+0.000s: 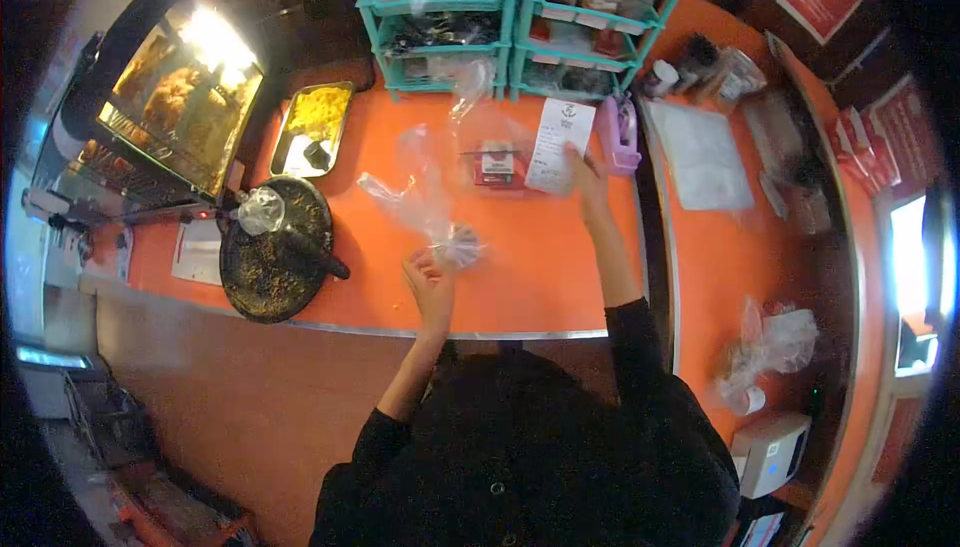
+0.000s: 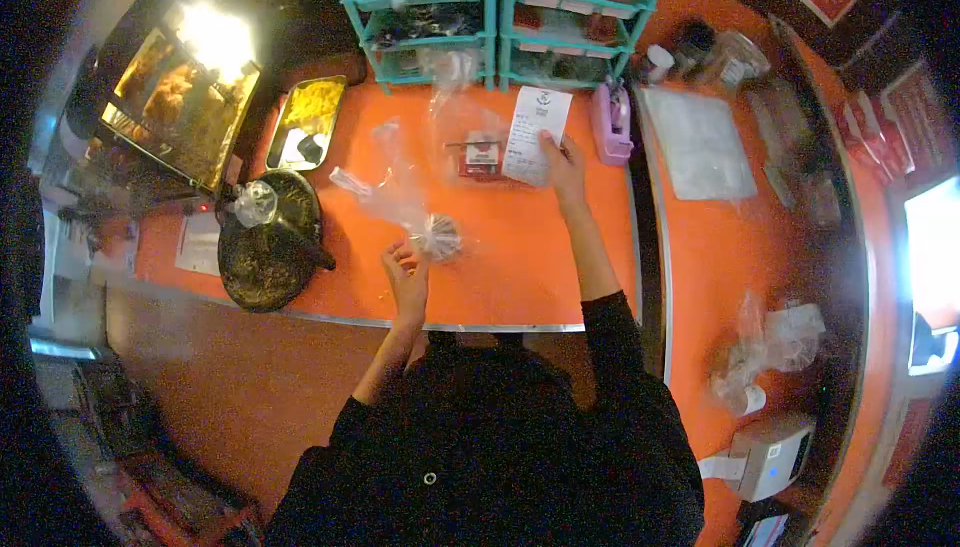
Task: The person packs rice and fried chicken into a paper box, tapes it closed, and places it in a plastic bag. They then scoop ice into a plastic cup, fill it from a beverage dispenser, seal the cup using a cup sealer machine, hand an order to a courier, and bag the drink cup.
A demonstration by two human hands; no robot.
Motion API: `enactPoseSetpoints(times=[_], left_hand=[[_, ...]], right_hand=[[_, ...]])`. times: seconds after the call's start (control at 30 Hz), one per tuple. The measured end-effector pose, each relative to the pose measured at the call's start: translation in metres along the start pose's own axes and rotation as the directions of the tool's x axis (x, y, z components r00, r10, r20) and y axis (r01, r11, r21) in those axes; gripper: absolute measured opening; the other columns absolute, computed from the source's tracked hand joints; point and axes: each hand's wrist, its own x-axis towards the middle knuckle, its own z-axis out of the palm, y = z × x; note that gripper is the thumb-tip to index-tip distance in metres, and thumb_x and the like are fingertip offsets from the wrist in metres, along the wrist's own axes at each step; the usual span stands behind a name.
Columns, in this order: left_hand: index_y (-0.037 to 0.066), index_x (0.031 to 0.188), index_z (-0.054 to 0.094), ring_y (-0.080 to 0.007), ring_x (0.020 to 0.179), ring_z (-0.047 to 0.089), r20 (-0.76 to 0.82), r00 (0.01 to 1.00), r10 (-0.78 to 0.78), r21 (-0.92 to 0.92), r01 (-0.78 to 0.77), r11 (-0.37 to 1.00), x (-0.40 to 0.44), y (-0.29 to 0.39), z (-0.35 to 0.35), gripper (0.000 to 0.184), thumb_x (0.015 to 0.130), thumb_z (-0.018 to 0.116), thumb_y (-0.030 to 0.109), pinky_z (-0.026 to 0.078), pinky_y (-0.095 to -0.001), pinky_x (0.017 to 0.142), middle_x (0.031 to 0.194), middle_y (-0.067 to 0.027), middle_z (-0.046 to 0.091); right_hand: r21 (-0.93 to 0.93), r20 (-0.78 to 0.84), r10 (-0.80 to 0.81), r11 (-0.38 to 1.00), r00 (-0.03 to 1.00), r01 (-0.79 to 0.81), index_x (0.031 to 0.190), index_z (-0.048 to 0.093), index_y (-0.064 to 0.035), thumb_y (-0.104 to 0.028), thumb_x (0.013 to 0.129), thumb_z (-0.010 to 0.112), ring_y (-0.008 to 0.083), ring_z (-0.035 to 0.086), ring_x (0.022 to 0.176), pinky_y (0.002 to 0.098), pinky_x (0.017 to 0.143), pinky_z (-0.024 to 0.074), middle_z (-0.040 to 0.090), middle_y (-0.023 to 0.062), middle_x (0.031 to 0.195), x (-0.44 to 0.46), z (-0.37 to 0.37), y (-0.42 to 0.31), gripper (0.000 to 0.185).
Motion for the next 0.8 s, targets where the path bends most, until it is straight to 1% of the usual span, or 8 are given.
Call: enactPoseSetpoints(times=[0.07, 0.1, 0.13, 0.23, 0.37, 0.47, 0.57, 0.8], left_hand=[[0.001, 0.123, 0.037, -0.0235, 0.096, 0.048, 0.029, 0.999, -0.028, 0.029, 0.028, 0.999, 0.002, -0.012, 0.000, 0.064, 0.078, 0.072, 0.029, 0.043, -0.0343, 0.081, 0.118, -0.0141, 0.038], [0.001, 0.126, 0.035, -0.0274, 0.102, 0.045, 0.016, 0.982, 0.188, 0.363, -0.181, 0.914, 0.003, -0.012, 0.000, 0.074, 0.073, 0.075, 0.034, 0.041, -0.0399, 0.085, 0.119, -0.0166, 0.039], [0.001, 0.128, 0.033, -0.0313, 0.108, 0.042, 0.076, 0.917, 0.392, 0.648, -0.344, 0.680, 0.003, -0.012, 0.001, 0.084, 0.069, 0.078, 0.039, 0.038, -0.0456, 0.090, 0.121, -0.0190, 0.039], [-0.001, 0.133, 0.027, -0.0423, 0.123, 0.027, 0.153, 0.952, 0.264, 0.660, -0.297, 0.690, 0.003, -0.006, 0.002, 0.106, 0.057, 0.082, 0.049, 0.025, -0.0529, 0.102, 0.133, -0.0262, 0.029], [-0.001, 0.135, 0.023, -0.0451, 0.127, 0.024, 0.246, 0.943, 0.224, 0.620, -0.331, 0.711, 0.025, -0.026, 0.008, 0.116, 0.051, 0.082, 0.054, 0.023, -0.0559, 0.103, 0.138, -0.0283, 0.024], [-0.001, 0.135, 0.025, -0.0445, 0.125, 0.027, 0.159, 0.970, 0.184, 0.673, -0.243, 0.699, 0.026, -0.025, 0.014, 0.116, 0.050, 0.083, 0.054, 0.027, -0.0580, 0.100, 0.135, -0.0267, 0.027], [0.000, 0.133, 0.027, -0.0438, 0.122, 0.031, 0.177, 0.957, 0.229, 0.646, -0.289, 0.707, 0.028, -0.030, 0.014, 0.113, 0.050, 0.084, 0.050, 0.030, -0.0594, 0.096, 0.132, -0.0240, 0.031], [0.001, 0.122, 0.041, -0.0416, 0.109, 0.045, 0.253, 0.898, 0.361, 0.534, -0.441, 0.721, 0.033, -0.022, 0.013, 0.090, 0.054, 0.084, 0.041, 0.041, -0.0523, 0.088, 0.118, -0.0213, 0.044]], right_hand=[[-0.052, -0.064, 0.077, 0.995, 0.995, -0.081, 0.109, 0.062, 0.0001, -0.029, 0.090, 0.060, 0.0111, 0.058, 0.084, 0.0259, 0.074, 0.0456, 0.065, 0.0036, 0.094, -0.002, -0.002, -0.005, 0.035], [-0.052, -0.078, 0.077, 0.995, 0.994, -0.081, 0.109, 0.062, 0.0001, -0.029, 0.090, 0.060, 0.0111, 0.058, 0.084, 0.0259, 0.074, 0.0456, 0.065, 0.0036, 0.094, 0.000, -0.005, -0.003, 0.035], [-0.022, -0.072, 0.085, 0.996, 0.994, -0.087, 0.109, 0.062, 0.0003, -0.029, 0.089, 0.061, 0.0117, 0.058, 0.084, 0.0266, 0.075, 0.0458, 0.065, 0.0043, 0.095, 0.001, -0.006, -0.001, 0.036], [0.010, -0.093, 0.104, 0.995, 0.990, -0.103, 0.109, 0.062, 0.0008, -0.029, 0.088, 0.062, 0.0130, 0.059, 0.086, 0.0278, 0.076, 0.0461, 0.065, 0.0057, 0.098, 0.013, -0.010, 0.002, 0.036], [0.047, -0.128, 0.137, 0.990, 0.982, -0.132, 0.110, 0.062, 0.0007, -0.030, 0.086, 0.065, 0.0151, 0.060, 0.088, 0.0300, 0.078, 0.0467, 0.065, 0.0075, 0.100, 0.026, -0.006, -0.009, 0.040], [0.125, -0.130, 0.224, 0.970, 0.966, -0.208, 0.120, 0.056, -0.0006, -0.024, 0.085, 0.066, 0.0177, 0.060, 0.097, 0.0296, 0.082, 0.0472, 0.063, 0.0079, 0.110, 0.049, -0.011, 0.004, 0.044], [-0.061, -0.149, 0.191, 0.978, 0.970, -0.202, 0.123, 0.054, -0.0028, -0.022, 0.085, 0.066, 0.0180, 0.061, 0.096, 0.0309, 0.080, 0.0487, 0.063, 0.0077, 0.109, 0.084, -0.027, 0.031, 0.044], [0.018, -0.114, 0.212, 0.977, 0.971, -0.212, 0.124, 0.053, -0.0027, -0.019, 0.085, 0.065, 0.0177, 0.061, 0.096, 0.0307, 0.082, 0.0480, 0.062, 0.0074, 0.112, 0.087, -0.022, 0.019, 0.045]])
